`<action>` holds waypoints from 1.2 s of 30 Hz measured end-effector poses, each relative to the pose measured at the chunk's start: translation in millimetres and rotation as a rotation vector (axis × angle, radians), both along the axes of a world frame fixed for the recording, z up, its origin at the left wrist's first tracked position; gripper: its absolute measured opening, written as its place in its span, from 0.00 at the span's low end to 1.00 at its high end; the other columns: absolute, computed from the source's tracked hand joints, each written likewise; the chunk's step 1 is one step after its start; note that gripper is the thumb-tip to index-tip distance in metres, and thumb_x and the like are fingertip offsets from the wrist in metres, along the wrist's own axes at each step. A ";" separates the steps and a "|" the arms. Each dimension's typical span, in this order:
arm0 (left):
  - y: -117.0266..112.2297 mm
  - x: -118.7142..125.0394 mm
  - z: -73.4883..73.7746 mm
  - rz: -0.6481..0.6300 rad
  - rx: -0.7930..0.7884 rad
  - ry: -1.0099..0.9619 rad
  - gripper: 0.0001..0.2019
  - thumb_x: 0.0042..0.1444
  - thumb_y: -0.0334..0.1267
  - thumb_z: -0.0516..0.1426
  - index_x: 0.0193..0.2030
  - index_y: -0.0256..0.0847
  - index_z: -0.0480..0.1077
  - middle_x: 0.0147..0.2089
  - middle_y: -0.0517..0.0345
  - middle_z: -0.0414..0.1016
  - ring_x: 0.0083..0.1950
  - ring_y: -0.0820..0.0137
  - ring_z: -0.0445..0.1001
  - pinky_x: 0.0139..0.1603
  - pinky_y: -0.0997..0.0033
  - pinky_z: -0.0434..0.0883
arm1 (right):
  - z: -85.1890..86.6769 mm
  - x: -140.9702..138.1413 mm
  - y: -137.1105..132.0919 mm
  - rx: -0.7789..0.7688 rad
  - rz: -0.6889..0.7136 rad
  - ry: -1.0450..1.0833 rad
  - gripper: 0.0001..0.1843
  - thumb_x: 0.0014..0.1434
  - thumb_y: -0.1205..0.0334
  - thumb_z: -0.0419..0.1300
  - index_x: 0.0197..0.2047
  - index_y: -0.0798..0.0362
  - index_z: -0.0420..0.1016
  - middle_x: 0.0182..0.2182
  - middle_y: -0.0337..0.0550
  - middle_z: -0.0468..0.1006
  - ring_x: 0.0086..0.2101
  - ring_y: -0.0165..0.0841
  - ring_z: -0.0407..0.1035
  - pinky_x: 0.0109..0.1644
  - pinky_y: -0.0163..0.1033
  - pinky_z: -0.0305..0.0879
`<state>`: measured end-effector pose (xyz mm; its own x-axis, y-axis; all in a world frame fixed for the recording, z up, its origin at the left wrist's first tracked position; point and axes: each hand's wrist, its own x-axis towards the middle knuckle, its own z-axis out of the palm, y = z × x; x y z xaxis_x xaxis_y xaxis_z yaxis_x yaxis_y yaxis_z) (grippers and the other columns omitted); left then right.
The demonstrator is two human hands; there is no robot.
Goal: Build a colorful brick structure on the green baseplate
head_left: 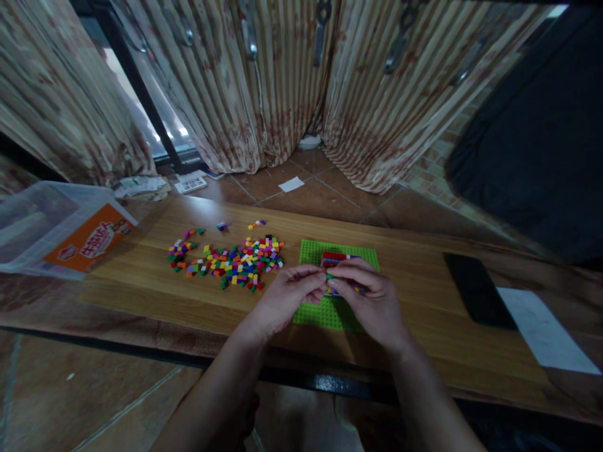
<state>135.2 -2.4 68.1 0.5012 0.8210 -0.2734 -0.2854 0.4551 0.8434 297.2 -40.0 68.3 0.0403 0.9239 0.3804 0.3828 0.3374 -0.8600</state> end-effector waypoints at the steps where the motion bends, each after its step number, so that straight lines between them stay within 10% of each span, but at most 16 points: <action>1: 0.1 -0.6 0.2 -0.014 -0.014 -0.001 0.11 0.47 0.41 0.66 0.32 0.35 0.75 0.28 0.60 0.73 0.28 0.78 0.68 0.31 0.75 0.64 | -0.5 0.1 0.3 0.003 0.001 -0.003 0.08 0.58 0.62 0.64 0.41 0.42 0.81 0.39 0.39 0.77 0.43 0.33 0.72 0.46 0.40 0.69; 16: -0.8 4.8 -0.9 -0.022 0.042 0.081 0.12 0.46 0.44 0.65 0.29 0.36 0.74 0.27 0.61 0.69 0.26 0.79 0.64 0.27 0.76 0.62 | -1.9 3.9 0.1 0.037 0.012 -0.122 0.06 0.61 0.61 0.61 0.39 0.43 0.80 0.38 0.39 0.77 0.41 0.33 0.72 0.45 0.40 0.69; 25: 4.7 1.1 -3.2 0.139 0.032 0.166 0.14 0.44 0.45 0.66 0.31 0.35 0.76 0.27 0.60 0.70 0.26 0.79 0.64 0.27 0.77 0.60 | -21.3 39.6 13.5 -0.046 -0.352 0.002 0.05 0.54 0.56 0.65 0.34 0.45 0.82 0.39 0.42 0.75 0.42 0.37 0.70 0.43 0.44 0.67; 36: 4.3 0.9 -0.4 0.130 0.042 0.198 0.14 0.44 0.45 0.66 0.31 0.36 0.76 0.27 0.60 0.71 0.25 0.79 0.64 0.27 0.77 0.59 | -22.2 31.3 14.1 -0.129 -0.281 -0.205 0.06 0.55 0.54 0.64 0.33 0.44 0.82 0.47 0.44 0.73 0.50 0.41 0.67 0.57 0.54 0.60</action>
<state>136.1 1.9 67.8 0.3304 0.8880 -0.3198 -0.1663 0.3883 0.9064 328.5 -25.9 46.1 0.2339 0.9285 0.2883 0.6140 0.0888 -0.7843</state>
